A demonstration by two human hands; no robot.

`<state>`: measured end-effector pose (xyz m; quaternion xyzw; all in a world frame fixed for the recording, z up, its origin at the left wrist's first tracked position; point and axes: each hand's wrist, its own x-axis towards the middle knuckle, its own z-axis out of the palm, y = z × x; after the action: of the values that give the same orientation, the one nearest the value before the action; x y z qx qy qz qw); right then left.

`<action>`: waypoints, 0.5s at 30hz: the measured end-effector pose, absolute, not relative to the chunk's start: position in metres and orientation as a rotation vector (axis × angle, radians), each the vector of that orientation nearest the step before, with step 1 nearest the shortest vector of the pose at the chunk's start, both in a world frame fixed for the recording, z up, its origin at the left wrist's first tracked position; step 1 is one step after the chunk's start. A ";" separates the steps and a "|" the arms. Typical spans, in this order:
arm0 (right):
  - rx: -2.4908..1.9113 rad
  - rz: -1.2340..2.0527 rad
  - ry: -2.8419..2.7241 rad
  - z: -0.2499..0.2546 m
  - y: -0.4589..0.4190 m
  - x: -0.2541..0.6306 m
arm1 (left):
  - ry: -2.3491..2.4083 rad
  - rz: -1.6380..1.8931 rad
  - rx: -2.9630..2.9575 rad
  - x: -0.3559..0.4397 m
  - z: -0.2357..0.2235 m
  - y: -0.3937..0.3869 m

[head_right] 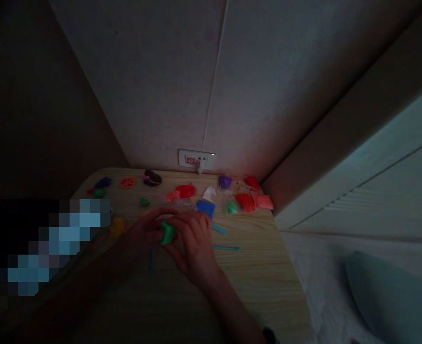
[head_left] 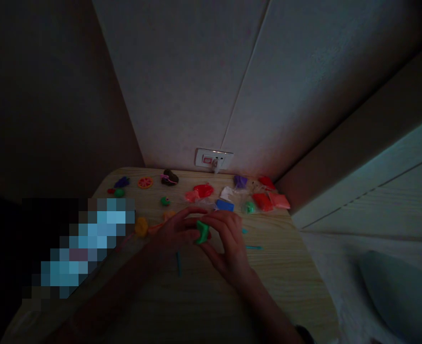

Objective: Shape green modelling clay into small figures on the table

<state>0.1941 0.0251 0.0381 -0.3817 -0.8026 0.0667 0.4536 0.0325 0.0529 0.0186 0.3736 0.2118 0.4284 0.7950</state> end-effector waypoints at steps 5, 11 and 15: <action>-0.947 0.127 -1.980 0.040 0.023 0.193 | 0.453 0.891 0.835 0.031 0.017 0.054; -0.916 0.152 -1.993 0.040 0.023 0.193 | 0.396 0.908 0.786 0.032 0.013 0.054; -0.888 0.155 -1.996 0.042 0.023 0.193 | 0.365 0.919 0.774 0.032 0.010 0.052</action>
<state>0.1928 0.0234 0.0424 -0.3603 -0.8102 0.0628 0.4581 0.0324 0.0523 0.0104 0.3621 0.1707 0.4299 0.8093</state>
